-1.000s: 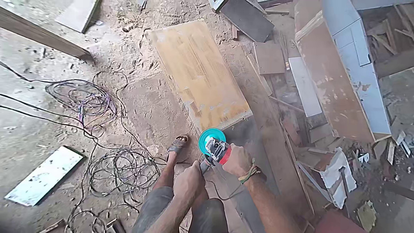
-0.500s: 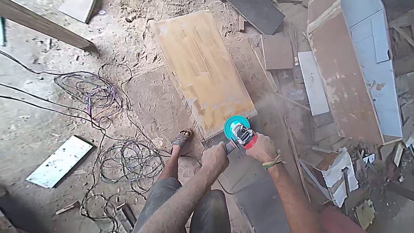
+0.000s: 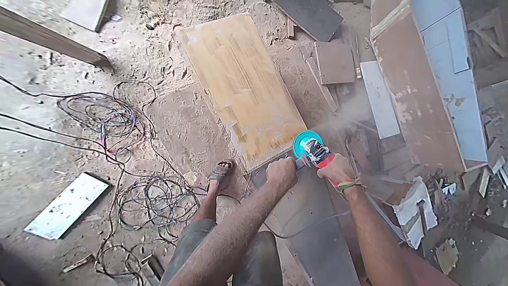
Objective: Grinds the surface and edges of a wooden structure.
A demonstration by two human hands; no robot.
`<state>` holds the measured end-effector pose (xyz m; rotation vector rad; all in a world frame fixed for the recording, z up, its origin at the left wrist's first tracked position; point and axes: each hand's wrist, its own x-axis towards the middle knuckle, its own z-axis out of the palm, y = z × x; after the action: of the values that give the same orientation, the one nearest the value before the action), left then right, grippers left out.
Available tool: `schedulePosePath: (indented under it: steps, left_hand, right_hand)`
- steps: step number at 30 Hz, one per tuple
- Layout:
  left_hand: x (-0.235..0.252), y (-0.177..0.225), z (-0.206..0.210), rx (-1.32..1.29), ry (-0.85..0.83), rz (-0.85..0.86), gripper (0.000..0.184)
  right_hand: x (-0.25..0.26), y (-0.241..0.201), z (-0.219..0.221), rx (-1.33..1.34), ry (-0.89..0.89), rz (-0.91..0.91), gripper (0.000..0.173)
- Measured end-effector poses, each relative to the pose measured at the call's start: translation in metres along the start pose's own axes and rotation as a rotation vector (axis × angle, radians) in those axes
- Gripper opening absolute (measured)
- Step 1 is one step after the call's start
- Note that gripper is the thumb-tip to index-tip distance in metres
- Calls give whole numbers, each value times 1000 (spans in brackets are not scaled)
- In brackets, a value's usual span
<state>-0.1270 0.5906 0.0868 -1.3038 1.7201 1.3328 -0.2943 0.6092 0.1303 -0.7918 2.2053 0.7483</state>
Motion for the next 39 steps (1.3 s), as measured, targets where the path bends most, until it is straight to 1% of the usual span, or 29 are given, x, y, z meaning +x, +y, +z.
schedulePosePath:
  steps: [4, 7, 9, 14, 18, 21, 26, 31, 34, 39]
  left_hand:
    - [6, 13, -7, 10, 32, 26, 31]
    - [0, 10, -5, -7, 47, 39, 31]
    - [-14, -11, 8, -55, 32, 24, 33]
    - [-48, -84, 40, -144, 29, -87, 33]
    - [-68, -115, 65, -165, -16, -176, 35]
    - [-72, -129, 69, -192, -7, -205, 36]
    - [-78, -141, 76, -245, -3, -231, 36]
    - [-89, -140, 91, -291, -66, -265, 36]
    - [-83, -133, 88, -286, -69, -224, 37]
    - [-62, -113, 70, -256, -44, -90, 36]
  right_hand:
    - [10, 6, -3, 35, 31, 49, 80]
    - [6, 8, 3, 50, 52, 54, 81]
    - [-9, 3, 18, 13, 48, 13, 78]
    - [-51, -38, 62, -100, 27, -184, 72]
    - [-81, -56, 80, -206, -28, -237, 69]
    - [-89, -70, 83, -253, -38, -245, 70]
    - [-94, -84, 87, -319, -31, -294, 68]
    - [-97, -81, 94, -382, -68, -336, 69]
    - [-91, -69, 92, -352, -50, -301, 70]
    - [-74, -53, 76, -276, 19, -227, 72]
